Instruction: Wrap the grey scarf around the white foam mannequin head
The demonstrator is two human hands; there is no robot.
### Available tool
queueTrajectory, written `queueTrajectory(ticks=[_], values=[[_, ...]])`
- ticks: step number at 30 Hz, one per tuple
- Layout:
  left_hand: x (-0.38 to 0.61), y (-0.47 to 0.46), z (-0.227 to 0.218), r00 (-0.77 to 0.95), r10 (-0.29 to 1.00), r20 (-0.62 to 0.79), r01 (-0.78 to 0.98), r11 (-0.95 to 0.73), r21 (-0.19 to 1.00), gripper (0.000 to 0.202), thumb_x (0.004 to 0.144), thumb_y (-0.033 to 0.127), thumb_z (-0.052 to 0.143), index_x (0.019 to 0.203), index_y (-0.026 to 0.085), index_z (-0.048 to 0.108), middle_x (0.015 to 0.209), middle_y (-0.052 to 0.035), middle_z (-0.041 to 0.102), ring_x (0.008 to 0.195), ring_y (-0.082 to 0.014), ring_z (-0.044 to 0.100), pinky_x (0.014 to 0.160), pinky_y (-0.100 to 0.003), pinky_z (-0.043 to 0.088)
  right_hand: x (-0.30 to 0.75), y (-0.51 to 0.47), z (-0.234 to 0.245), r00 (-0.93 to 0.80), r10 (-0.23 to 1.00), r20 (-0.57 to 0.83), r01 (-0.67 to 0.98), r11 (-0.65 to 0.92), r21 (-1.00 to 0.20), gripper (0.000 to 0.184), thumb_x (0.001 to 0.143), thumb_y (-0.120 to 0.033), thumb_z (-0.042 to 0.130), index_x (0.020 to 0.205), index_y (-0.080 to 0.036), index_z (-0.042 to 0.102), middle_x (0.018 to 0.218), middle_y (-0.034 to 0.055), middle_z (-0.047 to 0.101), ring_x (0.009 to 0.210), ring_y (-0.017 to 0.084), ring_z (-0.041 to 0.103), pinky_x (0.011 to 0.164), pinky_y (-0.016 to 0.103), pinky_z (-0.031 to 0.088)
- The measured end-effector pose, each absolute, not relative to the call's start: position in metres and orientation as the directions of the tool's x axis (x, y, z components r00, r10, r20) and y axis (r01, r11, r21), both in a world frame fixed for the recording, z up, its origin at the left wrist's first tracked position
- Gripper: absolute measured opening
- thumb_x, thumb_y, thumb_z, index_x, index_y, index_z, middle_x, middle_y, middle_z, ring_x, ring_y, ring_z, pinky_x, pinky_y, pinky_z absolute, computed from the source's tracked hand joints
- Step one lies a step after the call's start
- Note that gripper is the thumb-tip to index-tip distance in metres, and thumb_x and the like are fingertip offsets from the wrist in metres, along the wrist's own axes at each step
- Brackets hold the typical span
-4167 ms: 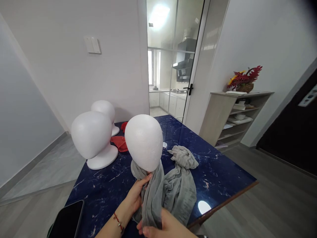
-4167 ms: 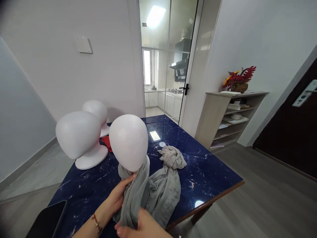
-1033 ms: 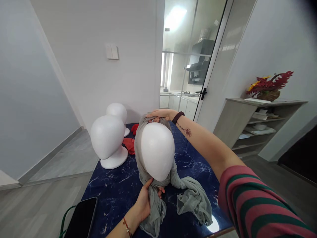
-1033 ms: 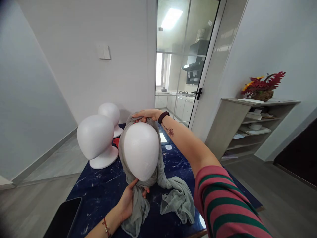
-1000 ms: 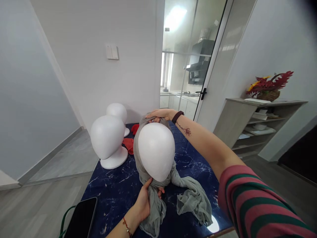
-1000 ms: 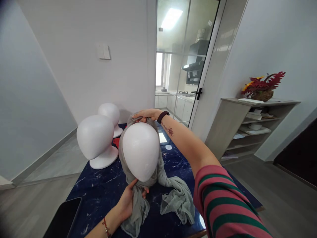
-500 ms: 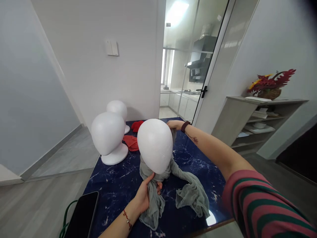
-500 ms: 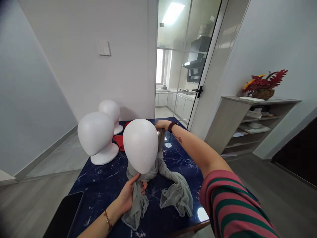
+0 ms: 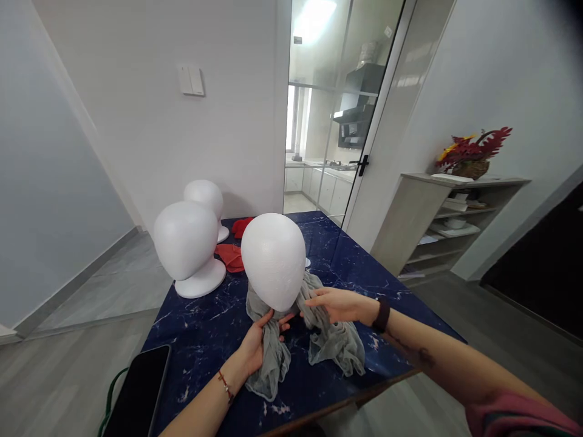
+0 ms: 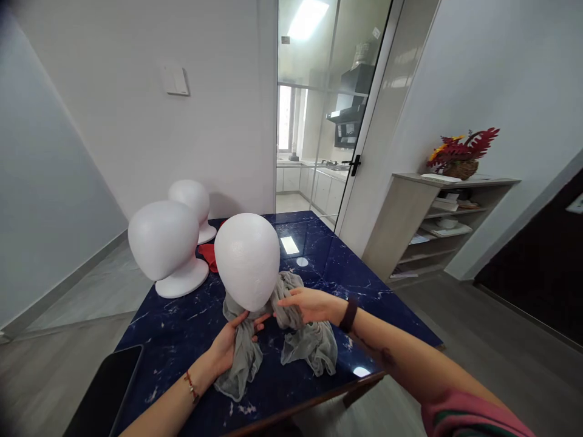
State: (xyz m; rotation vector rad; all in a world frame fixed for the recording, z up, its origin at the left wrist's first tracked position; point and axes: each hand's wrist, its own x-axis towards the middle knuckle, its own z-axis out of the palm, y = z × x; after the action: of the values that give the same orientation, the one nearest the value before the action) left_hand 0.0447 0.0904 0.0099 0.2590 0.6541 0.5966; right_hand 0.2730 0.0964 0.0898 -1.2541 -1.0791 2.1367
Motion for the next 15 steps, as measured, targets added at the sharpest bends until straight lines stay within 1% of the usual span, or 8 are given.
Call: queueTrajectory(ticks=[3,5,7,9,11,13,14,15], values=[[0.047,0.088,0.011,0.695,0.58,-0.425,-0.455,0.813,0.364,0.04,0.087,0.039,0.051,0.109,0.007,0.061,0.071,-0.0068,0.069,0.048,-0.0146,0.057,0.051,-0.026,0.045,0.249,0.068,0.08,-0.611,0.576,-0.543,-0.12,-0.746,-0.656,0.028,0.082,-0.034,0.061,0.096,-0.01,0.062,0.084,0.0061,0.068,0.078,0.012,0.066,0.074,0.024,0.05],[0.049,0.086,0.011,0.722,0.578,-0.381,-0.459,0.812,0.362,0.04,0.087,0.04,0.049,0.107,0.007,0.062,0.069,-0.0063,0.068,0.05,-0.0166,0.059,0.055,-0.028,0.047,0.235,0.048,0.074,-0.653,0.55,-0.52,-0.12,-0.754,-0.646,0.034,0.081,-0.039,0.061,0.097,-0.01,0.064,0.087,0.008,0.068,0.086,0.013,0.065,0.083,0.025,0.048],[0.049,0.085,0.012,0.713,0.583,-0.389,-0.458,0.808,0.371,0.039,0.087,0.04,0.05,0.104,0.007,0.063,0.068,-0.0069,0.069,0.053,-0.0177,0.061,0.059,-0.029,0.048,0.225,0.03,0.071,-0.661,0.622,-0.419,-0.056,-0.598,-0.799,0.039,0.075,-0.042,0.067,0.099,-0.012,0.065,0.097,0.0091,0.067,0.098,0.017,0.062,0.094,0.029,0.043],[0.049,0.084,0.012,0.689,0.586,-0.425,-0.454,0.807,0.378,0.039,0.086,0.04,0.051,0.101,0.007,0.063,0.07,-0.0083,0.07,0.057,-0.0195,0.063,0.064,-0.031,0.049,0.22,0.015,0.072,-0.615,0.738,-0.278,0.114,-0.265,-0.957,0.044,0.066,-0.042,0.075,0.1,-0.016,0.066,0.109,0.0082,0.064,0.111,0.024,0.055,0.102,0.035,0.036],[0.049,0.085,0.012,0.677,0.583,-0.449,-0.445,0.81,0.381,0.039,0.085,0.041,0.053,0.102,0.007,0.063,0.075,-0.0098,0.071,0.066,-0.0226,0.067,0.071,-0.034,0.049,0.221,0.005,0.076,-0.505,0.844,-0.179,0.356,0.015,-0.934,0.047,0.06,-0.042,0.078,0.099,-0.018,0.067,0.115,0.0087,0.062,0.118,0.03,0.048,0.106,0.043,0.028],[0.048,0.085,0.012,0.684,0.572,-0.453,-0.432,0.818,0.38,0.039,0.084,0.041,0.054,0.104,0.008,0.063,0.079,-0.0107,0.072,0.073,-0.0253,0.068,0.076,-0.036,0.049,0.222,0.0,0.08,-0.402,0.904,-0.145,0.472,0.069,-0.879,0.049,0.062,-0.042,0.077,0.103,-0.018,0.065,0.116,0.0108,0.061,0.118,0.033,0.046,0.106,0.046,0.026],[0.047,0.084,0.012,0.689,0.566,-0.453,-0.428,0.821,0.377,0.039,0.084,0.041,0.054,0.104,0.009,0.063,0.08,-0.0109,0.072,0.075,-0.0259,0.069,0.077,-0.037,0.049,0.222,-0.002,0.08,-0.379,0.913,-0.149,0.441,0.037,-0.897,0.049,0.064,-0.042,0.075,0.105,-0.017,0.063,0.114,0.0107,0.062,0.116,0.032,0.048,0.104,0.045,0.028],[0.047,0.084,0.012,0.693,0.561,-0.452,-0.423,0.825,0.376,0.038,0.084,0.04,0.054,0.104,0.009,0.063,0.08,-0.0109,0.072,0.075,-0.026,0.069,0.077,-0.037,0.049,0.22,-0.004,0.079,-0.379,0.909,-0.174,0.349,-0.034,-0.936,0.048,0.067,-0.04,0.074,0.107,-0.017,0.062,0.109,0.0096,0.063,0.111,0.029,0.052,0.1,0.042,0.034]])
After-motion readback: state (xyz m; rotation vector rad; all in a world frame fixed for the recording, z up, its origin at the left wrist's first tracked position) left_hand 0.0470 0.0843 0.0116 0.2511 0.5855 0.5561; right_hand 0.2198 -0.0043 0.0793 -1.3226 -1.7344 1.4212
